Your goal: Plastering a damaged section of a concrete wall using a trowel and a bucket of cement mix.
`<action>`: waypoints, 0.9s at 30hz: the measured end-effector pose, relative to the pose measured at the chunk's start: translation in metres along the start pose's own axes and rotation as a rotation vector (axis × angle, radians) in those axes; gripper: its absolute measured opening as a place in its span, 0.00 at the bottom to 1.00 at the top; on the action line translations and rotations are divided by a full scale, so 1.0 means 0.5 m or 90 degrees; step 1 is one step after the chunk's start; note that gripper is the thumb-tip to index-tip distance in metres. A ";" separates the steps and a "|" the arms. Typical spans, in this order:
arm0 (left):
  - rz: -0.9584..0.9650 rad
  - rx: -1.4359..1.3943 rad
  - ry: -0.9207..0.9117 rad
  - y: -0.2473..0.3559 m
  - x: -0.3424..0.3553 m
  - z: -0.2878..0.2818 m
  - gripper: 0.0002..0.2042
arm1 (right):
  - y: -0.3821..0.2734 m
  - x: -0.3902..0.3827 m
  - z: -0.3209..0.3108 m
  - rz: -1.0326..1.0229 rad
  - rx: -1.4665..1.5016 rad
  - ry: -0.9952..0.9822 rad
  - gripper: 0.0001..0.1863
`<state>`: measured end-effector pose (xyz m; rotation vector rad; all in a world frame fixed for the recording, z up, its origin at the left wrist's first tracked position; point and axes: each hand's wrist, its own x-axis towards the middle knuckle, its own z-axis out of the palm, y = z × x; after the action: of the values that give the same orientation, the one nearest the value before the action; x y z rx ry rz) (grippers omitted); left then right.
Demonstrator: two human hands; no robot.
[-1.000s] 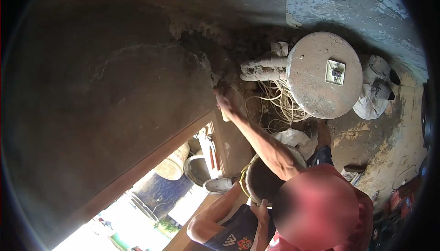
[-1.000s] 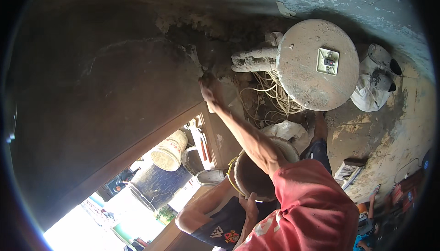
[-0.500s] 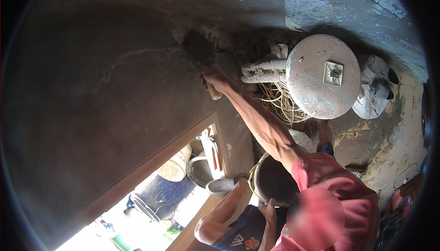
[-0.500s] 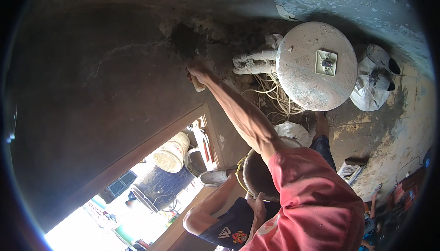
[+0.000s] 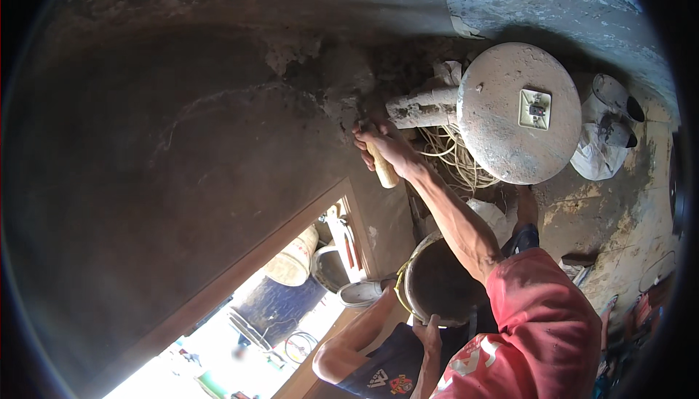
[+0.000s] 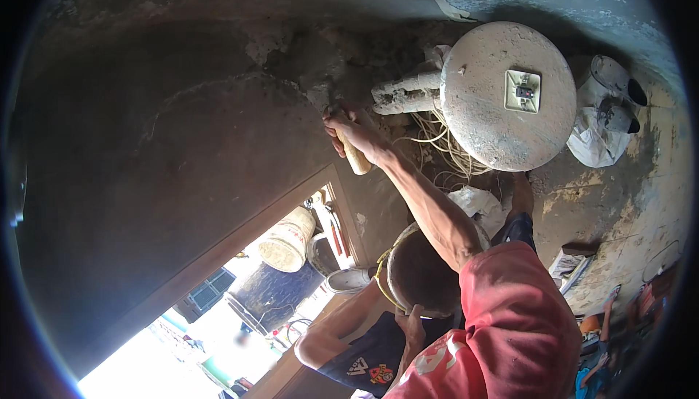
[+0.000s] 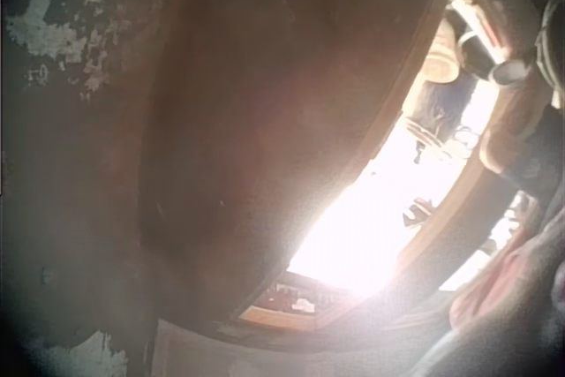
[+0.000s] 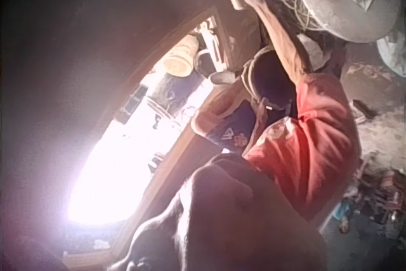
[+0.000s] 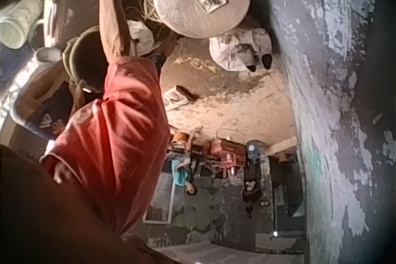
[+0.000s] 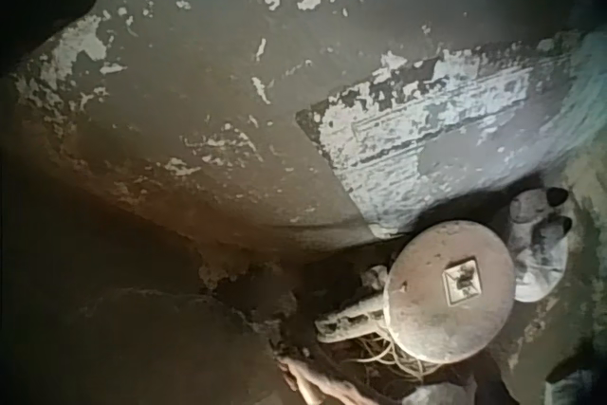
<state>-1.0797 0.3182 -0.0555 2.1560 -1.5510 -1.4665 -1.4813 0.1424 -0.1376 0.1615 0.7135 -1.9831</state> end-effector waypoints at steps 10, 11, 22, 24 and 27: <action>-0.023 -0.008 -0.011 -0.003 -0.005 -0.007 0.14 | 0.181 0.141 0.089 -0.340 -0.357 0.446 0.12; -0.011 -0.006 -0.018 -0.003 -0.005 -0.004 0.14 | 0.189 0.147 0.108 -0.149 -0.444 0.355 0.13; 0.000 0.007 0.004 0.011 -0.008 0.010 0.12 | 0.201 0.001 -0.035 -0.160 -0.633 0.358 0.14; -0.007 0.006 0.010 0.009 -0.009 0.013 0.12 | 0.190 0.056 -0.071 -0.061 -0.671 0.295 0.18; -0.009 0.008 0.003 0.005 -0.013 0.011 0.13 | 0.186 0.136 -0.075 -0.170 -0.623 0.228 0.17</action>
<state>-1.0855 0.3243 -0.0532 2.1797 -1.5512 -1.4577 -1.4442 0.0791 -0.2338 -0.1853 1.9271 -1.6360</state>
